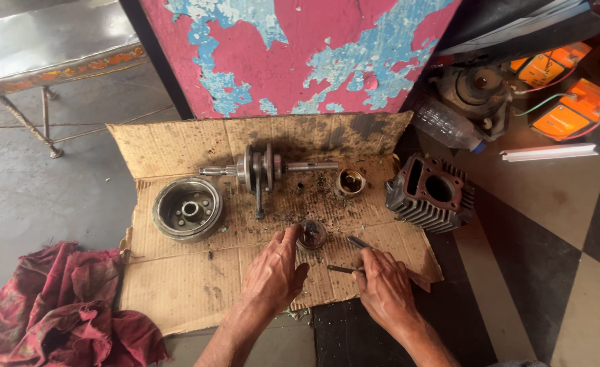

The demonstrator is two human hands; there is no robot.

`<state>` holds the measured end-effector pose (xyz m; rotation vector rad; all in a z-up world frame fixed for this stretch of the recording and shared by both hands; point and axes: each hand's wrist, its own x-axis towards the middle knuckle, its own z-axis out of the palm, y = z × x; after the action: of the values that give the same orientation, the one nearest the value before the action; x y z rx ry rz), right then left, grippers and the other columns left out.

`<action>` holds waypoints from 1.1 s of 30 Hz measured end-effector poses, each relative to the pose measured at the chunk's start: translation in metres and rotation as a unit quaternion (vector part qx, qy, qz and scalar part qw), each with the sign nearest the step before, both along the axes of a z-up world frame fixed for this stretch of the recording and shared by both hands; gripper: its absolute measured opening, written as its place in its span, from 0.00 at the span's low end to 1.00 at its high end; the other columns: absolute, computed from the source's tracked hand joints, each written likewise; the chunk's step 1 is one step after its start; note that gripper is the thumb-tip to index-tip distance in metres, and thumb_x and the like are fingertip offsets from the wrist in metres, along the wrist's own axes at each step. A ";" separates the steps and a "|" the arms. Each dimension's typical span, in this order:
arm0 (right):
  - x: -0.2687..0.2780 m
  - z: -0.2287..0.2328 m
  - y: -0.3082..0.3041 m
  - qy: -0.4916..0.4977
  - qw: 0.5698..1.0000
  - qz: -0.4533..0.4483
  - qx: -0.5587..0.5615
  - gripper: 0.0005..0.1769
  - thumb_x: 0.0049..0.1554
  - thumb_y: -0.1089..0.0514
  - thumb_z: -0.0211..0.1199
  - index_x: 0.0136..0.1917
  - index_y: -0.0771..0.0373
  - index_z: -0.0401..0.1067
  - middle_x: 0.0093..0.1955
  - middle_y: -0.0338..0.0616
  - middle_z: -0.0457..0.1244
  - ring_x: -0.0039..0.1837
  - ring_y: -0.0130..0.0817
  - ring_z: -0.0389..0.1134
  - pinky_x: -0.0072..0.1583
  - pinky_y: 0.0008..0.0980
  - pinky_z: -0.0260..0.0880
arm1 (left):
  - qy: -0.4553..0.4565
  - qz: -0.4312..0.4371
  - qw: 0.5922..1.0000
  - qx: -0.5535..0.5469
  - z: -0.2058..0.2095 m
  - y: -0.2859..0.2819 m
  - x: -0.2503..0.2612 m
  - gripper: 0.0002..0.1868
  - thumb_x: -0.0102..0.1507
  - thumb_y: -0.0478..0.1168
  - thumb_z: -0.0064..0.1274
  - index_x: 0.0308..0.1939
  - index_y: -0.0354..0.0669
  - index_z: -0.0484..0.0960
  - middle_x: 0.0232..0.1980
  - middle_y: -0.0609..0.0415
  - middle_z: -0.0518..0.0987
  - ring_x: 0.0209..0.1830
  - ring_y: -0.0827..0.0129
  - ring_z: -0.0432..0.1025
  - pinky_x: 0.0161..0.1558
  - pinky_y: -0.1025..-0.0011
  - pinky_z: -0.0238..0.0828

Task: The person uses a metal file to smooth the edges of a small cylindrical metal part held in their left hand. The task is performed on a cardboard surface with other engine components, including a crankshaft and cylinder head, visible nearby.

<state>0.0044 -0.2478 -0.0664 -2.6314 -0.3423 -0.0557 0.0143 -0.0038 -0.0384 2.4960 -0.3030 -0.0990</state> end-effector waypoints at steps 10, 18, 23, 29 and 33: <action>0.010 -0.005 -0.001 -0.058 0.992 -0.020 0.112 0.05 0.62 0.62 0.57 0.52 0.63 0.71 0.41 0.44 0.68 0.38 0.29 0.69 0.38 0.30 0.71 | -0.032 0.014 0.999 -0.013 0.014 -0.001 0.002 0.41 0.62 0.40 0.57 0.73 0.27 0.55 0.67 0.30 0.69 0.68 0.42 0.65 0.65 0.52 0.64; 0.007 0.016 0.005 0.087 0.979 -0.097 0.156 0.10 0.63 0.59 0.55 0.57 0.63 0.70 0.37 0.48 0.71 0.36 0.33 0.73 0.36 0.35 0.73 | 0.073 0.019 0.997 -0.010 0.016 -0.002 0.003 0.39 0.64 0.42 0.54 0.74 0.32 0.54 0.69 0.37 0.69 0.68 0.49 0.68 0.67 0.57 0.67; 0.009 0.008 0.002 0.063 0.980 -0.085 0.171 0.16 0.62 0.59 0.56 0.63 0.63 0.70 0.43 0.49 0.72 0.41 0.34 0.76 0.40 0.35 0.76 | 0.003 -0.001 1.000 -0.012 -0.006 0.004 0.005 0.42 0.64 0.42 0.55 0.75 0.27 0.50 0.71 0.30 0.65 0.71 0.43 0.62 0.68 0.52 0.61; 0.009 0.011 0.003 0.133 0.966 -0.109 0.194 0.21 0.60 0.58 0.59 0.67 0.58 0.71 0.46 0.47 0.71 0.43 0.35 0.74 0.41 0.37 0.76 | 0.083 0.026 0.996 -0.027 0.009 0.004 0.002 0.41 0.64 0.42 0.54 0.76 0.33 0.50 0.73 0.35 0.64 0.74 0.48 0.61 0.72 0.56 0.59; 0.008 0.017 0.006 0.124 0.966 -0.089 0.209 0.23 0.58 0.57 0.62 0.67 0.58 0.71 0.44 0.45 0.70 0.42 0.30 0.72 0.40 0.34 0.76 | 0.098 0.033 0.995 -0.010 0.013 0.003 0.005 0.43 0.63 0.41 0.55 0.76 0.35 0.50 0.74 0.35 0.63 0.75 0.48 0.59 0.74 0.57 0.56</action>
<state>0.0119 -0.2422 -0.0494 -2.2099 -0.0022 0.1296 0.0193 -0.0005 -0.0257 2.4506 -0.1386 -0.3092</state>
